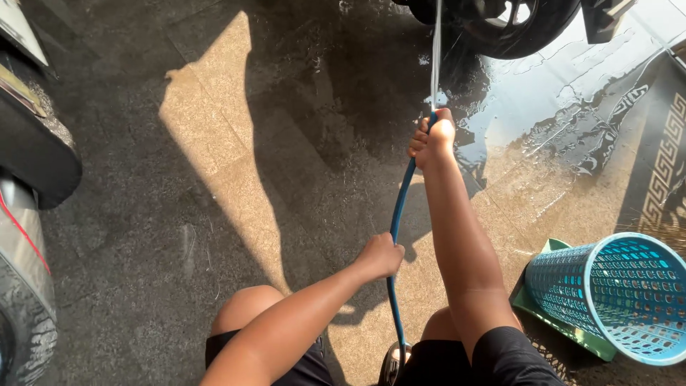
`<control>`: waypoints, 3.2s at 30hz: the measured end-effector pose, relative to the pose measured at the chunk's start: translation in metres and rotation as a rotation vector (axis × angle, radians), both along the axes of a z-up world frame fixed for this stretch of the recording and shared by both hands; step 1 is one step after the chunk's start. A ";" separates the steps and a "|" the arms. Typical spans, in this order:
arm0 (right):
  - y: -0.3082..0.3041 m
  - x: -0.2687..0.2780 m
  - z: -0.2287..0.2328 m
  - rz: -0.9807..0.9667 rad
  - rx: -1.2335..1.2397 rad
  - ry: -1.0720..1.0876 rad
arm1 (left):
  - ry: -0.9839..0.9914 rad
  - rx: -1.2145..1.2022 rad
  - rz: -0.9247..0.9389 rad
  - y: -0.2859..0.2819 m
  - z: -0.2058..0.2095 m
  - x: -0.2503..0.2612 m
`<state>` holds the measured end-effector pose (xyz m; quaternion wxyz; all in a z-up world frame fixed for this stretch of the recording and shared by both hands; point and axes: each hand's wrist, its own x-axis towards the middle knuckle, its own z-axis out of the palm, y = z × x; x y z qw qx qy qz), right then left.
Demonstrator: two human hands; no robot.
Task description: Washing a car and a motorcycle using a water hose in an outdoor driveway.
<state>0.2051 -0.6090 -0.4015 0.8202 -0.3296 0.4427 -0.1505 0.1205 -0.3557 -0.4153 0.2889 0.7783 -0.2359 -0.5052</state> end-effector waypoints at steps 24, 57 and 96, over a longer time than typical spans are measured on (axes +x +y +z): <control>0.004 0.013 -0.050 -0.262 0.089 0.163 | -0.067 0.122 -0.049 0.007 -0.018 0.018; -0.042 -0.038 -0.133 -0.438 0.172 0.273 | -0.024 0.176 -0.168 -0.017 -0.024 0.004; -0.003 -0.006 0.012 -0.294 -0.134 0.006 | -0.047 -0.001 -0.117 -0.019 -0.022 0.002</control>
